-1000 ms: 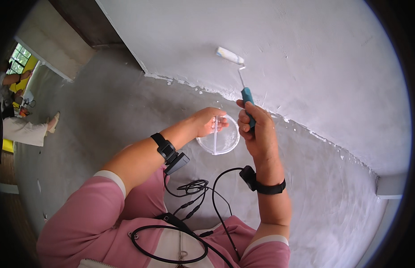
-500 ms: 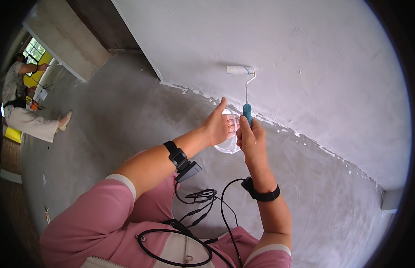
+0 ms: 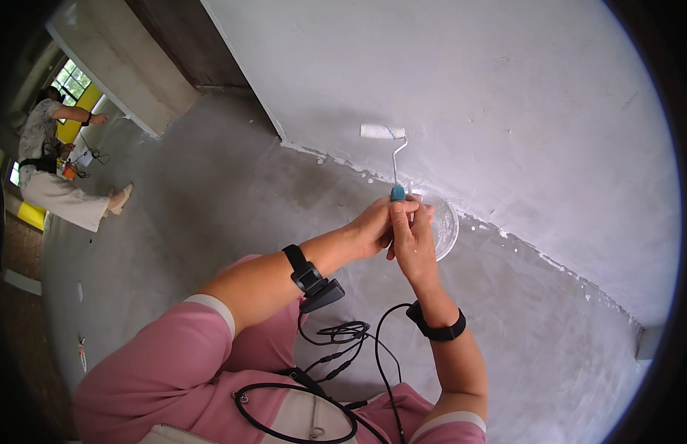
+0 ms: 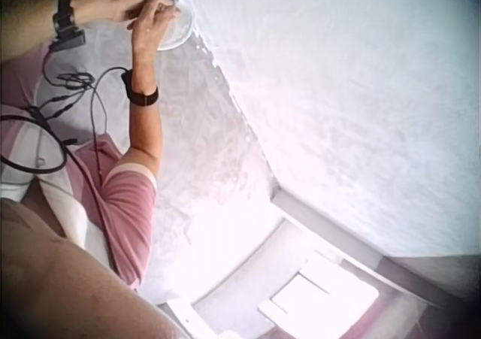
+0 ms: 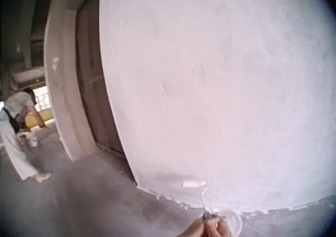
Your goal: Using a paint roller to apply white paint to an interior wall.
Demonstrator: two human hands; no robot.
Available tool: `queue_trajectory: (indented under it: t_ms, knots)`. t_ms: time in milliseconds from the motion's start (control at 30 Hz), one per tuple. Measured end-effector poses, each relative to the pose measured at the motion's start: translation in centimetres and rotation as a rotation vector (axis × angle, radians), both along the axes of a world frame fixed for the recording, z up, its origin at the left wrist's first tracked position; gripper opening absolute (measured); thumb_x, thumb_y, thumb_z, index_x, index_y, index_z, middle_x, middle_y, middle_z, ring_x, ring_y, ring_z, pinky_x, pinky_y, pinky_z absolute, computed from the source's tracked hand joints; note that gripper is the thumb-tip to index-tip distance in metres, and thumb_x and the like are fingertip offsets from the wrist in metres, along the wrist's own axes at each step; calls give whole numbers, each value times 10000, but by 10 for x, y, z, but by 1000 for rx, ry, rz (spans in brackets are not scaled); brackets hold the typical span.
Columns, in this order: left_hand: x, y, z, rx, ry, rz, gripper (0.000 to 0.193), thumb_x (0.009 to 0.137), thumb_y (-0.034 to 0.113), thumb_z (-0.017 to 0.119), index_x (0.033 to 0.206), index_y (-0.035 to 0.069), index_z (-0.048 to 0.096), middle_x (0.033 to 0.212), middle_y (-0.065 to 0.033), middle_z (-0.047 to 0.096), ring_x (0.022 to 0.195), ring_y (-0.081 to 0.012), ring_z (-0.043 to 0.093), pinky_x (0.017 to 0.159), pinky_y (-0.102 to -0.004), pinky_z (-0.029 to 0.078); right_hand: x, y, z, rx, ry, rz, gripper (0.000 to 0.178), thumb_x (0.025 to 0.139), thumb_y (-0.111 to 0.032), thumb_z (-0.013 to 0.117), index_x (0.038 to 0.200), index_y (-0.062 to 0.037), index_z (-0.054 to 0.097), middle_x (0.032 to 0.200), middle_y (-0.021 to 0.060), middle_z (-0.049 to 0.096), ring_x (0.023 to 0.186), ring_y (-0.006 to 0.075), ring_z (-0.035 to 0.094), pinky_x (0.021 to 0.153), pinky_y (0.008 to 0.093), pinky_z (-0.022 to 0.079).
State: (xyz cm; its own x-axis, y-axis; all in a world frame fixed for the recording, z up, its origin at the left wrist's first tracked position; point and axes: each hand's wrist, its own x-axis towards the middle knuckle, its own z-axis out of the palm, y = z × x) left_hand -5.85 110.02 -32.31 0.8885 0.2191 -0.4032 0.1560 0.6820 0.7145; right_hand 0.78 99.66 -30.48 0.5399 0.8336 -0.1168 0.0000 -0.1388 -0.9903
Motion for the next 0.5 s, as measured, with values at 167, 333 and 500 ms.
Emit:
queue_trajectory:
  t_ms: [167, 333, 500]
  knots:
    - [3, -1, -7, 52, -17, 283, 281, 874, 202, 539, 1110, 52, 560, 953, -67, 578, 827, -153, 578, 575, -284, 480, 15, -2, 12, 1, -90, -137, 528, 993, -339, 480, 1340, 53, 416, 610, 69, 578, 440, 107, 518, 422, 231, 406]
    - [1, -15, -4, 127, -31, 213, 394, 827, 149, 559, 1206, 42, 535, 1021, -41, 571, 927, -137, 536, 858, -313, 438, 44, -7, -7, -147, -103, -2, 340, 911, -189, 552, 1138, 55, 617, 611, 51, 608, 447, 101, 528, 434, 239, 418]
    - [4, -18, -6, 178, 25, 150, 493, 823, 168, 578, 1297, 56, 501, 1139, -28, 534, 1091, -129, 494, 970, -332, 395, 48, 0, -19, -131, -524, -87, 256, 754, -139, 651, 961, 0, 706, 545, 76, 599, 469, 132, 551, 475, 299, 427]
